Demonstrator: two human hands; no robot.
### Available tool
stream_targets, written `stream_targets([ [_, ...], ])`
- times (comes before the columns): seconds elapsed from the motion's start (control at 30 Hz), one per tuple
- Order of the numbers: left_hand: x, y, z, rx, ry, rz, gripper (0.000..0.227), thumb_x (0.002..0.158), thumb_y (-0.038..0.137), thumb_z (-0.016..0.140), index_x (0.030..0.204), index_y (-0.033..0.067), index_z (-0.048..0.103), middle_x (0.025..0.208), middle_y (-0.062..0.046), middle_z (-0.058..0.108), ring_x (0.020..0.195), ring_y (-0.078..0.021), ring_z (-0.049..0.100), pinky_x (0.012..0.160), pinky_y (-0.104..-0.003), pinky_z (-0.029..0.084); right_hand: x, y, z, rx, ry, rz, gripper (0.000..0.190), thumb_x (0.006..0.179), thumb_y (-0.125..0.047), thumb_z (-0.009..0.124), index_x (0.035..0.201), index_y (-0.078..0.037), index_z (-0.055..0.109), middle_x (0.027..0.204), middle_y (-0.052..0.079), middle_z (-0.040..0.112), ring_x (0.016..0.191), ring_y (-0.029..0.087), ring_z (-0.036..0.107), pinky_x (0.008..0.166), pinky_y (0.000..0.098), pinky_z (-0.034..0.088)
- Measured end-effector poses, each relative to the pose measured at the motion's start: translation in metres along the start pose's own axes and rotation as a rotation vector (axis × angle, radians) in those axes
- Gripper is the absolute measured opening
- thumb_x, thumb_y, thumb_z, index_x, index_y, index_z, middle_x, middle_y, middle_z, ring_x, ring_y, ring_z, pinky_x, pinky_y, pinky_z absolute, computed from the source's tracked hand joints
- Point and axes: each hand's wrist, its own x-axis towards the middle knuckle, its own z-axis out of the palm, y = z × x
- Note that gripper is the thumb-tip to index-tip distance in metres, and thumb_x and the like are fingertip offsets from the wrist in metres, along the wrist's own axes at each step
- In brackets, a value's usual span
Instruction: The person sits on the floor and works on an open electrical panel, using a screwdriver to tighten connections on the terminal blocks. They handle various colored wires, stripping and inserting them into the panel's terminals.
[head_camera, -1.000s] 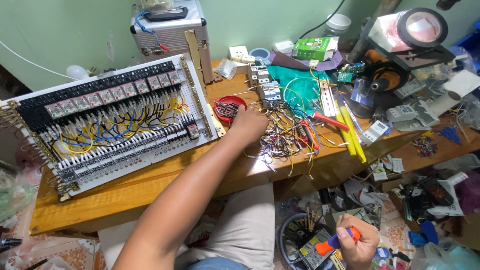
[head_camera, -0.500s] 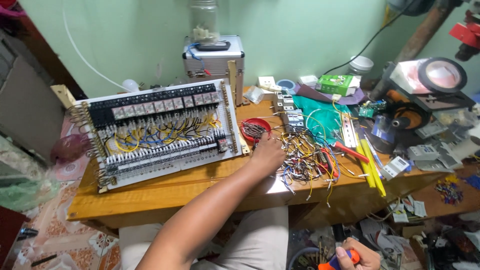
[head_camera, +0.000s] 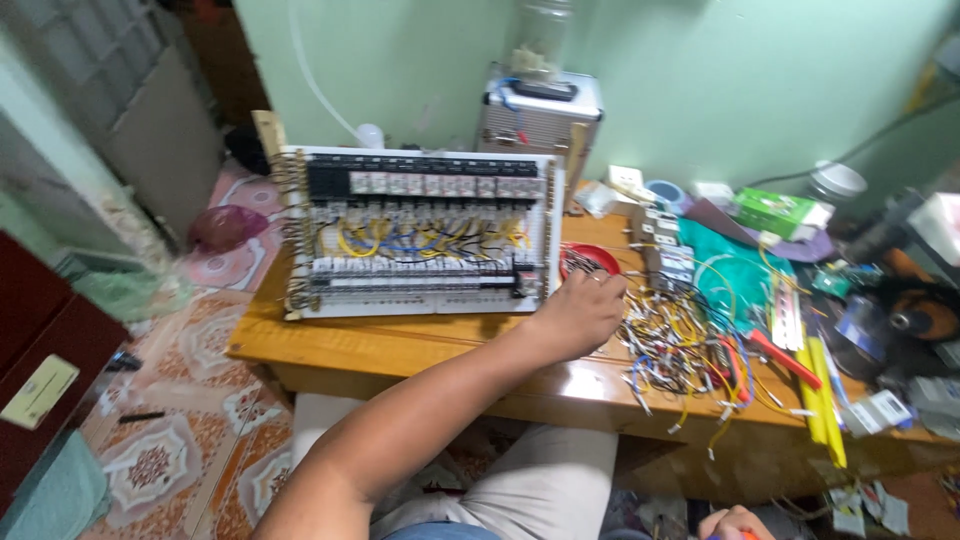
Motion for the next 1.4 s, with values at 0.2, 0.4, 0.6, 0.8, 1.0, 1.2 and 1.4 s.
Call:
stream_targets([
  [0.2,-0.075,-0.065,-0.123,-0.72,-0.169,-0.66,0.018,0.105,0.012,0.046,0.089,0.0064,0.054,0.099,-0.007,0.055,0.072,-0.0176,0.052,0.061,-0.028,0.05,0.125,-0.094,0.096,0.732,0.483,-0.104,0.032,0.101,-0.031,0.063,0.088,-0.001,0.061,0.076,0.021,0.058,0.058,0.049,0.07,0.051,0.0563,0.06],
  [0.4,-0.156,-0.112,-0.179,-0.859,0.074,-1.126,0.013,0.109,0.019,0.051,0.102,0.0094,0.057,0.088,-0.007,0.074,0.07,-0.0154,0.077,0.057,-0.021,0.062,0.298,-0.244,0.213,0.272,0.472,0.481,0.022,0.102,-0.029,0.057,0.096,-0.008,0.057,0.066,0.012,0.055,0.049,0.021,0.05,0.042,0.0315,0.037],
  [0.6,-0.211,-0.157,-0.16,-0.942,0.919,-1.136,0.018,0.099,0.015,0.068,0.108,0.0004,0.066,0.075,-0.015,0.074,0.052,-0.0183,0.07,0.046,-0.023,0.054,0.442,-0.257,0.285,-0.001,0.32,-0.005,0.023,0.089,-0.023,0.08,0.103,-0.005,0.077,0.078,0.013,0.07,0.068,0.022,0.063,0.062,0.0341,0.05],
  [0.8,-0.222,-0.176,-0.146,-1.033,1.114,-1.213,0.02,0.099,0.01,0.069,0.112,-0.0029,0.064,0.085,-0.017,0.076,0.058,-0.0188,0.071,0.047,-0.019,0.053,0.511,-0.259,0.321,0.315,0.401,0.174,0.021,0.091,-0.014,0.076,0.103,0.003,0.073,0.064,0.013,0.065,0.035,0.011,0.047,0.031,0.0265,0.039],
  [1.0,-0.213,-0.171,-0.144,-1.1,1.062,-1.237,0.02,0.096,0.01,0.074,0.111,-0.0012,0.066,0.086,-0.015,0.076,0.058,-0.0175,0.071,0.048,-0.023,0.057,0.536,-0.226,0.317,0.048,0.484,0.164,0.013,0.088,-0.018,0.079,0.09,-0.005,0.078,0.062,0.009,0.065,0.045,0.013,0.052,0.04,0.0278,0.044],
  [1.2,-0.216,-0.177,-0.126,-1.103,0.94,-1.219,0.025,0.088,0.007,0.082,0.109,0.0011,0.071,0.089,-0.013,0.078,0.07,-0.0155,0.075,0.059,-0.025,0.065,0.539,-0.223,0.308,-0.142,0.456,0.157,0.015,0.09,-0.021,0.074,0.096,-0.008,0.079,0.073,0.013,0.068,0.061,0.02,0.061,0.057,0.0358,0.053],
  [1.4,-0.211,-0.179,-0.128,-1.035,0.937,-1.265,0.031,0.081,0.006,0.086,0.108,0.0037,0.071,0.088,-0.011,0.077,0.07,-0.011,0.072,0.061,-0.023,0.063,0.526,-0.235,0.283,-0.115,0.357,0.059,0.022,0.096,-0.026,0.072,0.1,-0.005,0.076,0.073,0.011,0.063,0.059,0.017,0.058,0.053,0.0308,0.05],
])
